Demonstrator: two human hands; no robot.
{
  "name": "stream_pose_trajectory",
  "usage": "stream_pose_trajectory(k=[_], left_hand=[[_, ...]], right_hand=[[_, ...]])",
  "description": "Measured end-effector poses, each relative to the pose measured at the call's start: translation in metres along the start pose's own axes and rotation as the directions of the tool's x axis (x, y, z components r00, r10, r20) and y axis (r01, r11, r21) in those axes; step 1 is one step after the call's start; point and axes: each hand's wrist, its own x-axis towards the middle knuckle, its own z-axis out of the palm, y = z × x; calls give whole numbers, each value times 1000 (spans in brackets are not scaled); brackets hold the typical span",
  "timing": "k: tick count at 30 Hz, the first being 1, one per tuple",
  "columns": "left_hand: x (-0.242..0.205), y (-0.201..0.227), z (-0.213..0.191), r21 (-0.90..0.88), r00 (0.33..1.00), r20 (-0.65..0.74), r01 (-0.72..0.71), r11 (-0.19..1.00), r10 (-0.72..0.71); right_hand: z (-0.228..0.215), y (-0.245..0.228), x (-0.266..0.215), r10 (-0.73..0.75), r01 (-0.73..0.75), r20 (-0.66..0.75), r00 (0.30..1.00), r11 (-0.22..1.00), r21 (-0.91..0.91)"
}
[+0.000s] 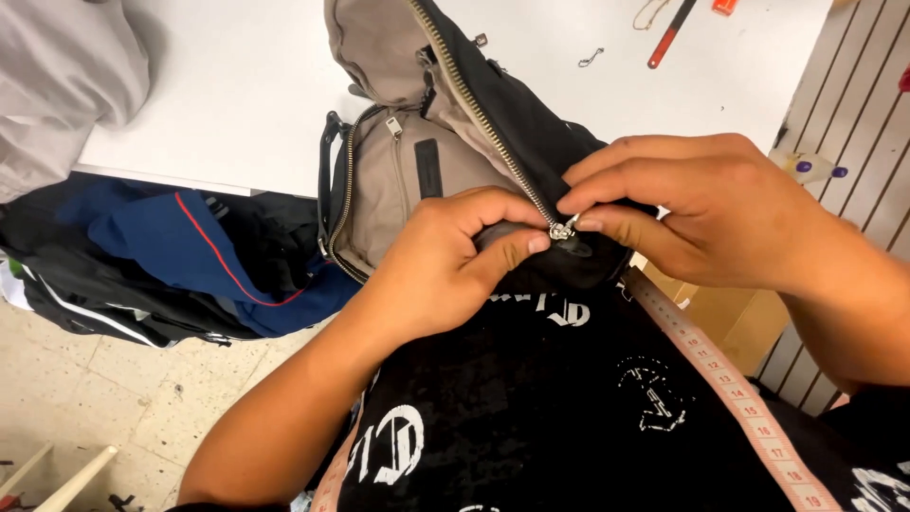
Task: Repairing a zipper on a black backpack using a lighter to singe threads
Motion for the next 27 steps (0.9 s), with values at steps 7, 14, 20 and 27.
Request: stream_pose_trajectory(k=[7,14,20,27], left_hand=[[5,-9,-5,-45,997,75,19,999,-15],[10,5,-8,89,999,34,-40,995,37],[6,3,2,40,993,-118,15,999,-11],[9,2,-1,140,997,-13,71,988,-70]], right_hand=[[0,-10,-1,33,-34,-18,999,999,-26],[12,-17,-11,19,-33,-49,999,953,-302],[20,-12,-14,-183,156,-17,983,880,-449],[22,-8,-14,-220,159,-98,971,891,-426]])
